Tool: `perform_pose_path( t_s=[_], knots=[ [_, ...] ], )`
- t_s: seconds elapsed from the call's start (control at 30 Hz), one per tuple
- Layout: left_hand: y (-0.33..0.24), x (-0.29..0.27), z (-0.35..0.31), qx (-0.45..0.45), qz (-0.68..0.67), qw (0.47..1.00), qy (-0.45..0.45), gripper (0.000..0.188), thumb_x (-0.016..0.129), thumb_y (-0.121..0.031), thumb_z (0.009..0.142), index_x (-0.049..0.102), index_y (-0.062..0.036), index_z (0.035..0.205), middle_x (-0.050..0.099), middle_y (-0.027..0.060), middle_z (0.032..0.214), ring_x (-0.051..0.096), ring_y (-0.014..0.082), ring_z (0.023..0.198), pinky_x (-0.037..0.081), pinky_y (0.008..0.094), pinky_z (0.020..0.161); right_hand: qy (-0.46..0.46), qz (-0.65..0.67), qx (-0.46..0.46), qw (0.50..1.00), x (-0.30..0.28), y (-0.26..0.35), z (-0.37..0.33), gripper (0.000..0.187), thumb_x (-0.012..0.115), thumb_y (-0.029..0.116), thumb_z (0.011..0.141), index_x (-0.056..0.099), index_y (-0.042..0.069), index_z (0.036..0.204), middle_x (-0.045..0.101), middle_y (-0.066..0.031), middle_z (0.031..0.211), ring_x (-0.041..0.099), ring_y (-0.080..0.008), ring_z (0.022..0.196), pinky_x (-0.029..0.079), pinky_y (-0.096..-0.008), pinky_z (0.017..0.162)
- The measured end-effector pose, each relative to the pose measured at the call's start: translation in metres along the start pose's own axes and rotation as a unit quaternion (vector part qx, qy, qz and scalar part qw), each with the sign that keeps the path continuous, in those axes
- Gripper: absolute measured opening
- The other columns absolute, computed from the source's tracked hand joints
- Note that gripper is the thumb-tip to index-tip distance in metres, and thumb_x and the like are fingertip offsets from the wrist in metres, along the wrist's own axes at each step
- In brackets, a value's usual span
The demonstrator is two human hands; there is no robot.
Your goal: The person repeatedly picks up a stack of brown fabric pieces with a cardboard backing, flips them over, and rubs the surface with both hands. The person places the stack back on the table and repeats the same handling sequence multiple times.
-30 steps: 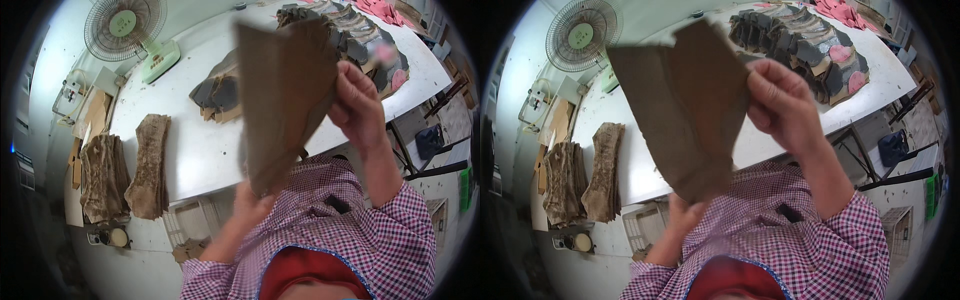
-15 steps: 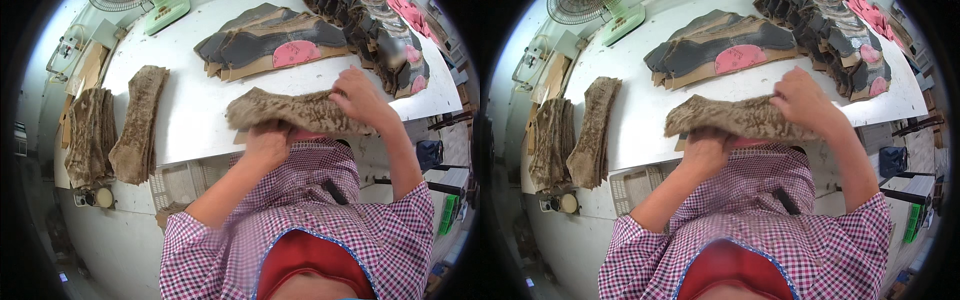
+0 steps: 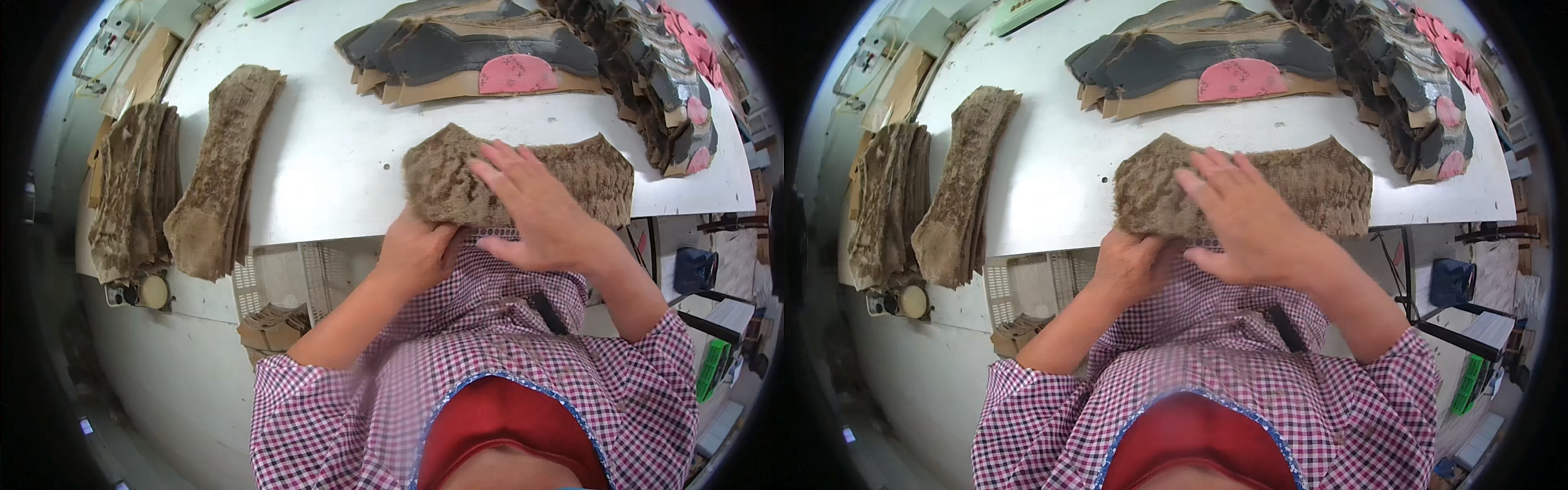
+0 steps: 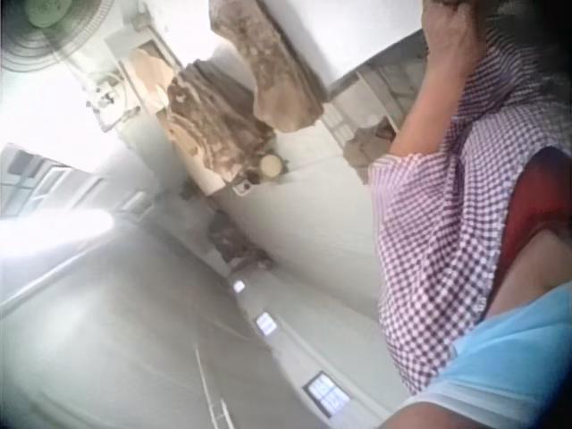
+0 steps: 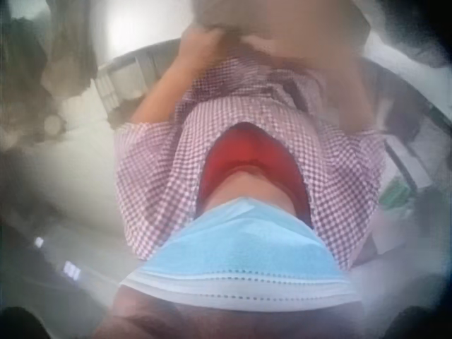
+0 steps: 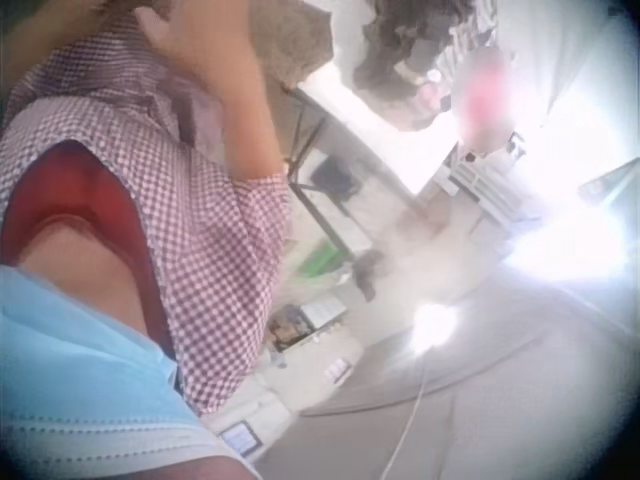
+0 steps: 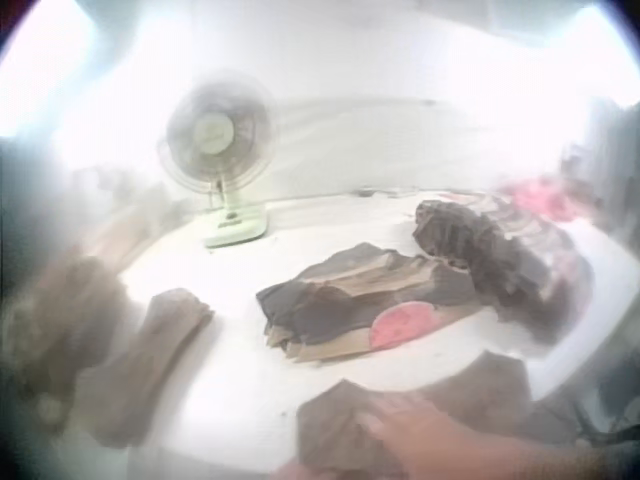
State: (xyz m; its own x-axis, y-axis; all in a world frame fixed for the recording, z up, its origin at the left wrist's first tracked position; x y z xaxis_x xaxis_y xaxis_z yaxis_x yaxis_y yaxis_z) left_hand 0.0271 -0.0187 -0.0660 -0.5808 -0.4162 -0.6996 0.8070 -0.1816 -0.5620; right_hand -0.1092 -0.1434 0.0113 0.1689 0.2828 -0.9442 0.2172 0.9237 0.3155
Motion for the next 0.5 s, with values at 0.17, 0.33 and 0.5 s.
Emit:
perform_pose_path(
  t_s=[0.17,0.33,0.5],
  knots=[
    [0.001,-0.002,-0.001,0.040,0.000,0.998,-0.039,0.035,0.069,-0.007,0.073,0.063,-0.0025,0.107,0.062,0.0141,0.109,0.059,0.0367,0.101,0.051,0.0431,0.086,-0.012,-0.073,-0.013,0.997,0.032,0.016,0.038,0.076,0.063,0.009,0.067,0.035,-0.009,0.135,0.034,-0.0304,0.141,0.029,-0.0410,0.137,0.021,-0.0491,0.114],
    [0.012,0.001,-0.007,0.054,-0.002,0.998,-0.042,0.034,0.069,-0.008,0.074,0.062,0.0019,0.105,0.062,0.0194,0.110,0.059,0.0358,0.105,0.048,0.0435,0.095,-0.008,0.033,0.015,0.999,0.038,-0.005,0.038,0.055,0.049,-0.001,0.077,0.045,-0.007,0.132,0.046,-0.0230,0.138,0.038,-0.0322,0.134,0.027,-0.0393,0.114],
    [0.009,-0.002,0.002,0.082,0.037,0.990,-0.110,0.033,0.075,-0.012,0.069,0.065,0.0018,0.098,0.066,0.0154,0.103,0.062,0.0322,0.108,0.054,0.0408,0.090,0.055,0.277,0.111,0.953,0.015,-0.008,0.046,0.046,0.053,0.000,0.083,0.053,0.004,0.129,0.050,-0.0207,0.136,0.048,-0.0337,0.126,0.035,-0.0384,0.110]
  ],
)
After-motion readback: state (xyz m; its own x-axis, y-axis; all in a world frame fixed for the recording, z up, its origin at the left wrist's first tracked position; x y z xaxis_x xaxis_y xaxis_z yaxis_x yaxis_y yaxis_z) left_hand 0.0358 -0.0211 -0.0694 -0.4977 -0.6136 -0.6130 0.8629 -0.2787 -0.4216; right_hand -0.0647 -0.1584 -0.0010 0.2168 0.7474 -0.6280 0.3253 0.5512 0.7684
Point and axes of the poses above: each hand's wrist, its own z-axis towards the middle knuckle, its own x-axis out of the palm, y = z × x, the point moved 2 cm from there along z, towards the middle knuckle
